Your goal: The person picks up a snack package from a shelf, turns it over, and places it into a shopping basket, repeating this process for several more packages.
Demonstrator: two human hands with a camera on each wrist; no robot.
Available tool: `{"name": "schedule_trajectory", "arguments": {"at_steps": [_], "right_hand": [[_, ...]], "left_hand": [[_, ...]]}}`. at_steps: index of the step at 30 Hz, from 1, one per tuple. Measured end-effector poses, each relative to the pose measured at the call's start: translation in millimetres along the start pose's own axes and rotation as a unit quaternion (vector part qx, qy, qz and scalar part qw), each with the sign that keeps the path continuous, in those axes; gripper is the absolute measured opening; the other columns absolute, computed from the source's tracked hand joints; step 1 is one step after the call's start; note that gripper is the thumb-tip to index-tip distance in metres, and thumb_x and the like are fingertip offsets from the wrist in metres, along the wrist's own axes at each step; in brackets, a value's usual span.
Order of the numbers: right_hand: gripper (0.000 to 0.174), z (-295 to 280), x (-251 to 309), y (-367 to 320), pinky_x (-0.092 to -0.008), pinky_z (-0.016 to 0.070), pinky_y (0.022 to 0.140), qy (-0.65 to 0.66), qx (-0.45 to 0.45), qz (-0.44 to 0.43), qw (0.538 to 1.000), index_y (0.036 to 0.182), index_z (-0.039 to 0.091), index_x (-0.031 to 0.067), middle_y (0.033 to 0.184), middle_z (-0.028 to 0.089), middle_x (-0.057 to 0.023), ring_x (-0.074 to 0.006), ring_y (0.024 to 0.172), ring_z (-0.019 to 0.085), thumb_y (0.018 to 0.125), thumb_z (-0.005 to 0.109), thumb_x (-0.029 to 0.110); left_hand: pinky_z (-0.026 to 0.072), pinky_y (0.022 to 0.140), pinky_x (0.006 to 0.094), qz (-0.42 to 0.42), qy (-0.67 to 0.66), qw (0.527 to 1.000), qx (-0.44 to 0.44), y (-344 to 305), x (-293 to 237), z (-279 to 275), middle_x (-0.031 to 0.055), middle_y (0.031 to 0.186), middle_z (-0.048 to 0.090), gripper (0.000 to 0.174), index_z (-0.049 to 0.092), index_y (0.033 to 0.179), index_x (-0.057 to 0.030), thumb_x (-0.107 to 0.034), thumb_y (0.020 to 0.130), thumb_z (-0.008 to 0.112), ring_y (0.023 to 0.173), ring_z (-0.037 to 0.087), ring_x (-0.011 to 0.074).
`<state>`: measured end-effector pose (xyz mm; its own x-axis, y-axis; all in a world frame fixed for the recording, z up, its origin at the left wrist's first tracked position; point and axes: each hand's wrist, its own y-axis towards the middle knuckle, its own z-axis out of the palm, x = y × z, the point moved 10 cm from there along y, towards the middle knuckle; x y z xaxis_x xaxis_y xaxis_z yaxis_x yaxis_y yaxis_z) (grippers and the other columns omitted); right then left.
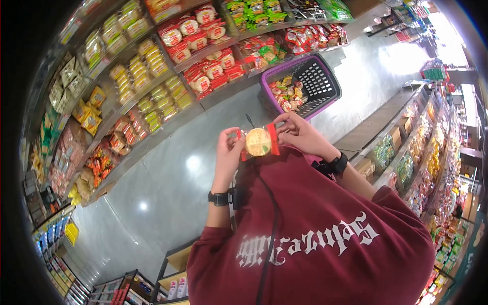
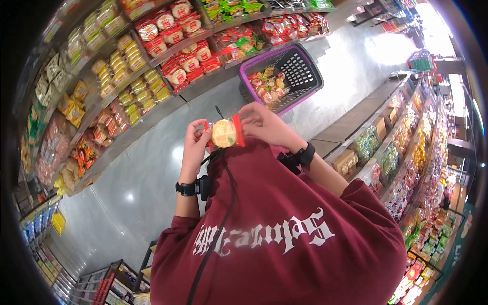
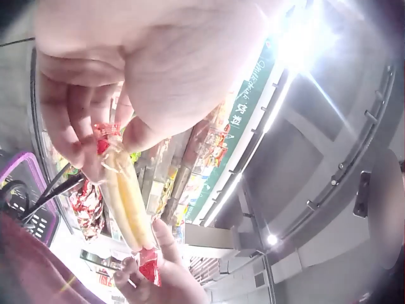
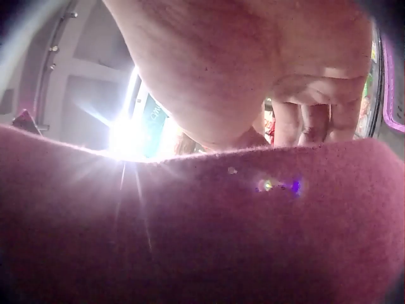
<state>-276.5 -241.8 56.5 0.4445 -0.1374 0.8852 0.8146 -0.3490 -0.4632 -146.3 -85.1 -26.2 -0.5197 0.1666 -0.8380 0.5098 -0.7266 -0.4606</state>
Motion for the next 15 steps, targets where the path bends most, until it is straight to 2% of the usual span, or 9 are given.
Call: {"name": "schedule_trajectory", "arguments": {"at_steps": [1,5,8,10,11,15], "right_hand": [[0.035,-4.9,1.3,-2.5,-0.0271,0.0544,0.091,-0.015,0.007,0.001,1.0,0.132,0.055,0.0042,0.112,0.068,-0.0039,-0.0087,0.101,0.066,0.098,0.063,0.002],[0.032,-40.4,-9.4,-9.6,-0.0277,0.0541,0.093,-0.088,0.013,-0.025,0.996,0.128,0.062,0.0051,0.114,0.071,-0.0034,-0.0101,0.105,0.067,0.096,0.063,0.001],[0.028,-85.6,-16.0,-12.9,-0.028,0.0539,0.094,-0.036,-0.026,-0.039,0.998,0.125,0.066,0.0044,0.112,0.072,-0.0043,-0.0108,0.107,0.067,0.098,0.065,0.005],[0.027,-124.2,-29.7,-7.3,-0.0278,0.0537,0.092,0.002,-0.054,-0.042,0.998,0.125,0.066,0.0034,0.11,0.072,-0.0044,-0.0101,0.103,0.067,0.098,0.066,0.008],[0.027,-145.0,-35.2,-3.2,-0.0278,0.0535,0.091,0.021,-0.068,-0.045,0.996,0.124,0.066,0.0029,0.109,0.072,-0.0044,-0.0097,0.102,0.067,0.098,0.067,0.01],[0.022,-225.5,-51.7,11.0,-0.0264,0.0514,0.08,0.02,-0.113,-0.024,0.993,0.115,0.068,0.0008,0.099,0.072,-0.0033,-0.008,0.089,0.064,0.1,0.069,0.018]], "left_hand": [[0.0499,0.072,0.0234,-0.016,0.009,1.0,0.011,7.6,2.4,3.4,0.0004,0.094,0.066,0.04,0.05,0.142,-0.0094,-0.016,0.105,0.064,0.084,0.062,0.0072],[0.053,0.074,0.0243,-0.029,0.005,0.999,0.04,35.9,-7.1,45.8,0.0037,0.1,0.069,0.032,0.056,0.136,-0.008,-0.018,0.105,0.063,0.088,0.065,0.0081],[0.0562,0.077,0.0256,-0.038,0.041,0.996,0.066,57.0,-8.7,86.9,0.0066,0.105,0.071,0.028,0.061,0.13,-0.0064,-0.023,0.107,0.06,0.093,0.068,0.0107],[0.0578,0.08,0.0263,-0.05,0.053,0.995,0.066,68.7,-8.3,120.9,0.008,0.108,0.072,0.029,0.063,0.127,-0.0056,-0.027,0.109,0.056,0.095,0.071,0.0134],[0.059,0.083,0.0296,-0.08,0.046,0.995,0.045,72.2,-6.1,136.4,0.0117,0.108,0.074,0.035,0.062,0.126,-0.0029,-0.033,0.112,0.05,0.095,0.074,0.0194],[0.0592,0.087,0.0346,-0.114,0.013,0.993,0.024,89.7,-4.1,196.2,0.0177,0.103,0.076,0.041,0.061,0.122,0.0007,-0.035,0.113,0.043,0.096,0.076,0.0249]]}}
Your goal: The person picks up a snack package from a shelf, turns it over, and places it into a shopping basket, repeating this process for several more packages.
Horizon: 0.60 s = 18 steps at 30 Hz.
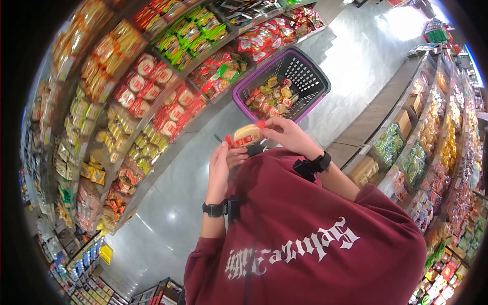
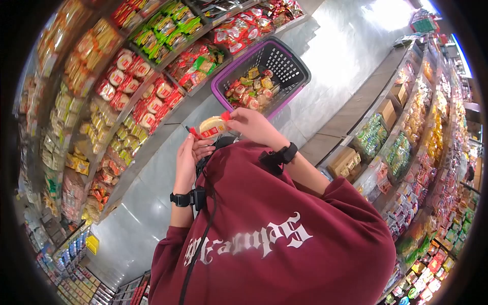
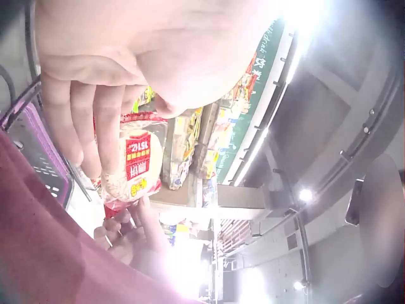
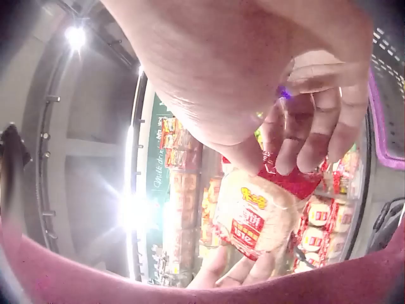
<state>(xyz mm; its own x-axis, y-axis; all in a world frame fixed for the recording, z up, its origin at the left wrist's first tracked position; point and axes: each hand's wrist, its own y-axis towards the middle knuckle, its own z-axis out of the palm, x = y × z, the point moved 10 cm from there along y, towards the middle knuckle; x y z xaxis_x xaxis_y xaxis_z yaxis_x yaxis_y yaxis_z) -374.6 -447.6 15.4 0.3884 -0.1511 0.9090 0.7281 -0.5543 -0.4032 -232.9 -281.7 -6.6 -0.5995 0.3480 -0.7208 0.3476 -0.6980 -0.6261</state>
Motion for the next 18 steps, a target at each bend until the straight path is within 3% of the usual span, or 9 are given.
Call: {"name": "schedule_trajectory", "arguments": {"at_steps": [3,8,10,14,18], "right_hand": [[0.024,-48.2,-17.1,11.6,-0.0255,0.0482,0.071,-0.011,-0.026,0.021,0.999,0.105,0.067,0.0001,0.09,0.07,-0.0014,-0.007,0.081,0.06,0.102,0.068,0.024],[0.029,-128.4,-40.4,16.5,-0.0248,0.0441,0.065,-0.032,-0.094,0.029,0.995,0.095,0.065,0.0019,0.08,0.061,0.0021,-0.0056,0.073,0.054,0.104,0.065,0.029],[0.027,-151.8,-53.3,13.6,-0.0243,0.0433,0.065,0.053,-0.136,0.033,0.989,0.096,0.065,0.0032,0.079,0.058,0.0038,-0.0053,0.072,0.052,0.106,0.063,0.029],[0.026,-187.4,-87.3,3.6,-0.0226,0.0411,0.065,0.257,-0.173,0.043,0.95,0.103,0.067,0.0042,0.08,0.055,0.0055,-0.0046,0.07,0.048,0.109,0.057,0.028],[0.027,-203.9,-72.4,-12.0,-0.0199,0.0391,0.066,0.295,-0.213,0.023,0.931,0.116,0.07,0.006,0.083,0.057,0.0051,-0.0035,0.071,0.047,0.11,0.055,0.028]], "left_hand": [[0.0571,0.079,0.0305,-0.013,0.022,1.0,-0.002,25.4,4.4,42.2,0.0114,0.094,0.074,0.035,0.061,0.124,-0.0006,-0.031,0.112,0.048,0.085,0.072,0.0182],[0.0465,0.065,0.0239,0.008,0.143,0.987,0.069,64.9,-8.6,127.6,-0.0012,0.078,0.059,0.034,0.057,0.134,-0.0005,-0.022,0.108,0.059,0.07,0.056,0.007],[0.0436,0.06,0.0238,0.014,0.139,0.987,0.083,77.7,-12.0,154.3,-0.0035,0.075,0.057,0.041,0.055,0.142,-0.0048,-0.022,0.106,0.063,0.067,0.054,0.0054],[0.0415,0.059,0.0234,0.032,0.176,0.977,0.113,88.1,-23.3,190.8,-0.0043,0.074,0.054,0.051,0.049,0.152,-0.005,-0.018,0.105,0.063,0.065,0.05,0.0043],[0.0422,0.061,0.024,0.04,0.176,0.973,0.142,87.5,-23.5,204.3,-0.0046,0.075,0.054,0.047,0.053,0.15,-0.0067,-0.014,0.105,0.061,0.068,0.051,0.0041]]}}
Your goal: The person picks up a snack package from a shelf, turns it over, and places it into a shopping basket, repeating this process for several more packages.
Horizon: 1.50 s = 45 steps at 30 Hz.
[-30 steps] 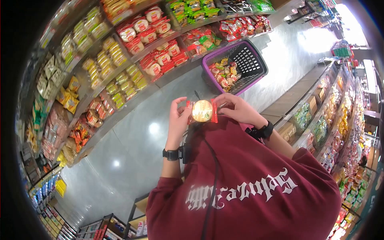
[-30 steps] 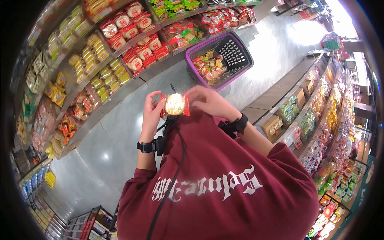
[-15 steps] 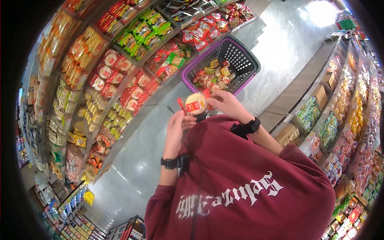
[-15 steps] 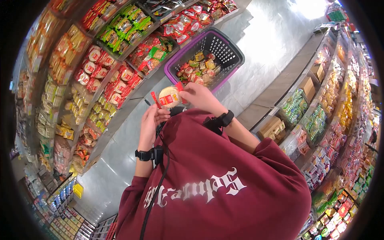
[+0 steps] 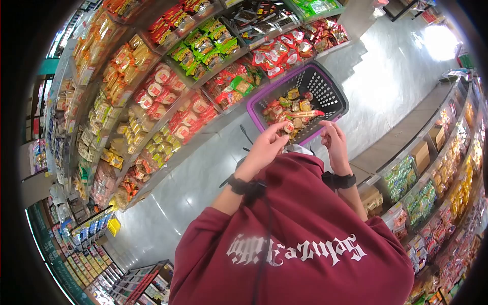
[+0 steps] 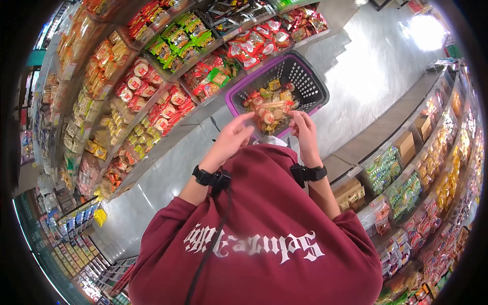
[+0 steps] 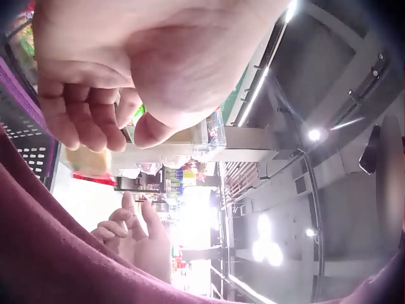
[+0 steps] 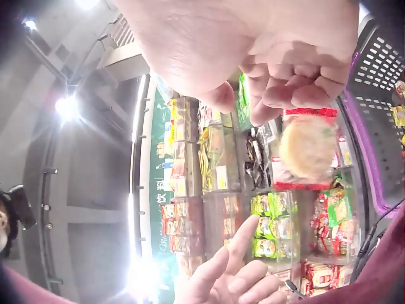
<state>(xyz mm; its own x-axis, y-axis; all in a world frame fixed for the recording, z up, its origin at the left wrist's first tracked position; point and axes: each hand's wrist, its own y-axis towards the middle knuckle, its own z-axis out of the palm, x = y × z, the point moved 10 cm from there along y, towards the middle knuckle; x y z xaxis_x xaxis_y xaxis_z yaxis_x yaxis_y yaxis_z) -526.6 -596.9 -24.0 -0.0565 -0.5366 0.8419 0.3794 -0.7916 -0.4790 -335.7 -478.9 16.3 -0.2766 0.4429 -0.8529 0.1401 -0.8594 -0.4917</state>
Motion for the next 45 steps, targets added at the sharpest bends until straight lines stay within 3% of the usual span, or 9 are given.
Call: {"name": "schedule_trajectory", "arguments": {"at_steps": [4,7,9,19,24,30,42,45], "right_hand": [[0.024,7.1,-2.2,-5.4,-0.0202,0.0388,0.066,-0.012,0.012,-0.009,1.0,0.114,0.068,0.0055,0.085,0.058,0.0042,-0.0039,0.071,0.047,0.109,0.057,0.027],[0.021,23.1,-13.5,-14.1,-0.0207,0.0388,0.066,-0.039,0.014,-0.001,0.999,0.111,0.067,0.0055,0.085,0.058,0.0043,-0.0042,0.072,0.048,0.107,0.06,0.025],[0.02,41.8,-24.4,-20.9,-0.0201,0.0397,0.067,-0.059,0.033,0.008,0.998,0.111,0.067,0.0056,0.085,0.057,0.0043,-0.0041,0.073,0.048,0.107,0.061,0.024],[0.014,191.4,-91.4,-91.5,-0.0205,0.0426,0.07,-0.193,0.129,0.005,0.973,0.11,0.067,0.0055,0.088,0.061,0.0047,-0.0037,0.076,0.051,0.105,0.062,0.018],[0.016,282.3,-140.9,-137.5,-0.0234,0.0475,0.074,-0.298,0.269,0.006,0.916,0.113,0.066,0.0016,0.092,0.064,0.0031,-0.0056,0.081,0.056,0.102,0.065,0.012],[0.019,353.5,-165.8,-174.3,-0.0269,0.0506,0.082,-0.408,0.354,-0.003,0.842,0.116,0.067,0.0016,0.097,0.066,0.001,-0.0079,0.089,0.06,0.101,0.066,0.013],[0.021,445.2,-180.3,-160.6,-0.0278,0.0513,0.085,-0.445,0.406,-0.001,0.798,0.116,0.067,0.0008,0.098,0.068,-0.0014,-0.009,0.09,0.061,0.1,0.065,0.014],[0.022,460.8,-186.5,-132.4,-0.029,0.0518,0.087,-0.43,0.407,0.002,0.806,0.117,0.067,0.0004,0.099,0.069,-0.0023,-0.0105,0.091,0.063,0.099,0.065,0.014]], "left_hand": [[0.0426,0.063,0.0234,0.005,-0.02,1.0,-0.017,-8.5,8.8,-8.0,-0.0055,0.075,0.054,0.042,0.057,0.146,-0.0088,-0.014,0.105,0.061,0.069,0.051,0.0041],[0.0465,0.071,0.0228,-0.002,-0.016,1.0,0.003,-23.7,24.9,-18.8,-0.0048,0.084,0.056,0.043,0.055,0.148,-0.0109,-0.019,0.106,0.06,0.077,0.052,0.006],[0.0456,0.068,0.0236,0.01,-0.012,1.0,-0.011,-37.7,33.2,-30.9,-0.0039,0.08,0.058,0.037,0.059,0.141,-0.0078,-0.017,0.105,0.061,0.074,0.053,0.0055],[0.0481,0.071,0.0246,0.047,-0.066,0.992,-0.099,-161.4,96.7,-162.2,-0.0013,0.083,0.062,0.026,0.065,0.126,-0.0037,-0.018,0.104,0.063,0.078,0.058,0.0072],[0.0486,0.072,0.0247,0.069,-0.113,0.974,-0.182,-241.8,137.1,-243.3,-0.0012,0.085,0.063,0.024,0.066,0.123,-0.0033,-0.017,0.104,0.063,0.079,0.059,0.0079],[0.0496,0.077,0.0262,0.071,-0.181,0.945,-0.261,-313.5,177.2,-297.5,-0.0015,0.087,0.063,0.023,0.066,0.123,-0.0039,-0.017,0.105,0.061,0.082,0.059,0.0086],[0.0478,0.079,0.026,0.053,-0.19,0.908,-0.369,-344.3,191.4,-363.3,-0.0014,0.087,0.062,0.023,0.067,0.123,-0.0041,-0.018,0.105,0.062,0.084,0.057,0.009],[0.0499,0.079,0.028,0.047,-0.148,0.908,-0.389,-332.5,190.4,-386.9,0.0016,0.089,0.065,0.025,0.066,0.122,-0.0033,-0.019,0.103,0.064,0.084,0.06,0.0116]]}}
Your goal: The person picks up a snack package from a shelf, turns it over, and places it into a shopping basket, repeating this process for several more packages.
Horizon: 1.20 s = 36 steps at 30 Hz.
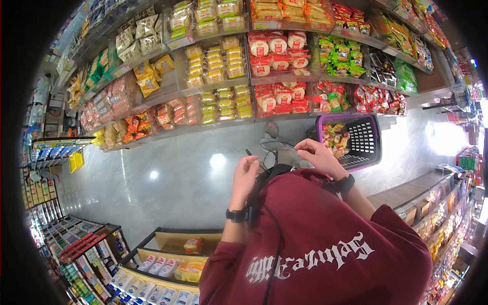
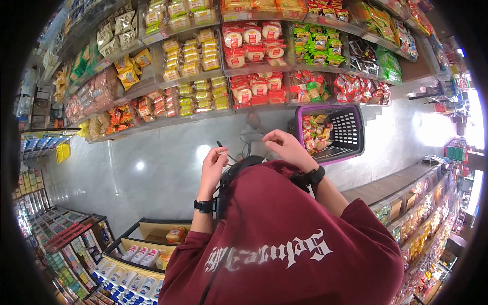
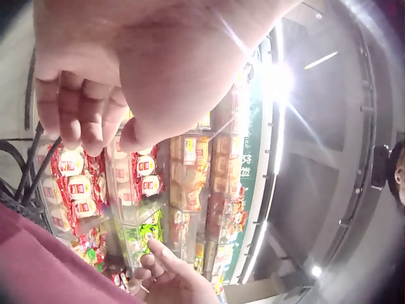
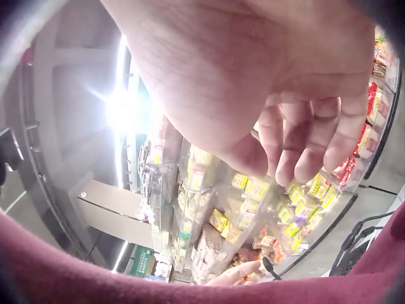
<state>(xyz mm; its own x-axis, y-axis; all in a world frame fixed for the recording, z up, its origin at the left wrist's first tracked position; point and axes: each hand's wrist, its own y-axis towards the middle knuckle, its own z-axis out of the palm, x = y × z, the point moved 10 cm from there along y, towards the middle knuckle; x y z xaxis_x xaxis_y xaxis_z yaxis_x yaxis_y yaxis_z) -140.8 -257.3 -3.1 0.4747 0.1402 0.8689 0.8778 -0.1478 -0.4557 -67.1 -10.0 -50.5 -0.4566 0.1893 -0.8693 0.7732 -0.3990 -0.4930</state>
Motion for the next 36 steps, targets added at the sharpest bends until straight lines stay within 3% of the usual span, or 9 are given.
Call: {"name": "schedule_trajectory", "arguments": {"at_steps": [5,11,14,17,20,25,28,33,36], "right_hand": [[0.026,-33.7,1.3,71.0,-0.0304,0.0528,0.089,0.013,0.003,-0.012,1.0,0.118,0.068,0.0002,0.105,0.071,-0.006,-0.0135,0.097,0.066,0.099,0.066,0.017],[0.028,-87.1,46.0,185.2,-0.0337,0.0533,0.092,-0.01,0.007,-0.077,0.997,0.117,0.07,0.0041,0.109,0.073,-0.0112,-0.022,0.104,0.07,0.097,0.069,0.024],[0.026,-115.2,53.3,264.3,-0.0357,0.055,0.091,-0.091,-0.033,-0.168,0.981,0.115,0.07,0.0053,0.109,0.075,-0.0132,-0.0263,0.103,0.072,0.096,0.069,0.024],[0.026,-125.1,52.6,324.2,-0.0381,0.057,0.087,-0.061,-0.094,-0.159,0.981,0.114,0.069,0.007,0.106,0.076,-0.0135,-0.0288,0.1,0.073,0.094,0.069,0.024],[0.021,-113.0,39.6,361.5,-0.0366,0.0571,0.089,-0.076,-0.092,-0.111,0.987,0.112,0.068,0.0058,0.107,0.075,-0.0145,-0.0278,0.105,0.073,0.096,0.068,0.019],[0.035,-89.6,34.3,370.3,-0.0519,0.055,0.089,-0.185,-0.106,-0.094,0.972,0.125,0.06,0.0095,0.106,0.074,-0.019,-0.0406,0.106,0.069,0.095,0.063,0.026],[0.032,-89.5,20.9,371.3,-0.0517,0.0544,0.09,-0.172,-0.132,-0.034,0.976,0.123,0.062,0.0115,0.107,0.073,-0.0197,-0.0419,0.109,0.067,0.094,0.063,0.026],[0.019,-92.2,36.6,363.8,-0.047,0.0545,0.09,-0.12,-0.165,-0.116,0.972,0.105,0.07,0.0097,0.103,0.073,-0.0147,-0.0378,0.1,0.067,0.092,0.07,0.024],[0.014,-101.6,64.6,340.4,-0.0454,0.0557,0.084,-0.075,-0.157,-0.209,0.962,0.104,0.07,0.0093,0.096,0.073,-0.0155,-0.0357,0.097,0.07,0.093,0.066,0.018]], "left_hand": [[0.0544,0.077,0.0358,0.01,0.231,0.973,-0.017,53.5,-40.0,-5.2,0.0123,0.088,0.073,0.036,0.066,0.123,-0.0061,-0.029,0.096,0.07,0.081,0.07,0.0249],[0.056,0.081,0.0434,0.063,0.452,0.889,0.032,133.3,-133.2,22.1,0.0155,0.097,0.075,0.041,0.066,0.124,-0.0026,-0.032,0.096,0.067,0.085,0.072,0.0345],[0.0556,0.085,0.046,0.116,0.402,0.907,0.041,189.4,-166.5,44.3,0.0185,0.103,0.075,0.047,0.064,0.128,-0.0021,-0.036,0.096,0.067,0.093,0.072,0.0379],[0.0548,0.087,0.0497,0.171,0.426,0.889,0.005,254.4,-184.1,61.8,0.024,0.109,0.072,0.052,0.06,0.134,-0.0025,-0.037,0.096,0.067,0.101,0.07,0.0431],[0.054,0.094,0.0434,0.142,0.45,0.882,0.019,305.4,-181.0,82.5,0.0249,0.126,0.069,0.061,0.053,0.146,-0.0022,-0.034,0.096,0.069,0.104,0.07,0.039],[0.0526,0.097,0.0491,0.044,0.459,0.887,0.012,354.3,-152.9,85.8,0.0283,0.125,0.068,0.06,0.053,0.144,-0.0055,-0.035,0.093,0.066,0.113,0.067,0.0445],[0.0525,0.099,0.0505,-0.004,0.44,0.898,0.02,362.1,-153.1,87.7,0.0276,0.124,0.069,0.058,0.055,0.142,-0.0076,-0.034,0.091,0.064,0.117,0.066,0.0453],[0.0536,0.099,0.0452,0.005,0.384,0.922,0.051,376.3,-127.9,84.1,0.0225,0.124,0.071,0.053,0.056,0.142,-0.0097,-0.027,0.092,0.063,0.119,0.068,0.0372],[0.0582,0.083,0.0376,0.114,0.374,0.92,0.013,345.1,-158.0,85.0,0.0189,0.111,0.074,0.047,0.055,0.137,-0.0024,-0.025,0.097,0.063,0.097,0.075,0.0267]]}}
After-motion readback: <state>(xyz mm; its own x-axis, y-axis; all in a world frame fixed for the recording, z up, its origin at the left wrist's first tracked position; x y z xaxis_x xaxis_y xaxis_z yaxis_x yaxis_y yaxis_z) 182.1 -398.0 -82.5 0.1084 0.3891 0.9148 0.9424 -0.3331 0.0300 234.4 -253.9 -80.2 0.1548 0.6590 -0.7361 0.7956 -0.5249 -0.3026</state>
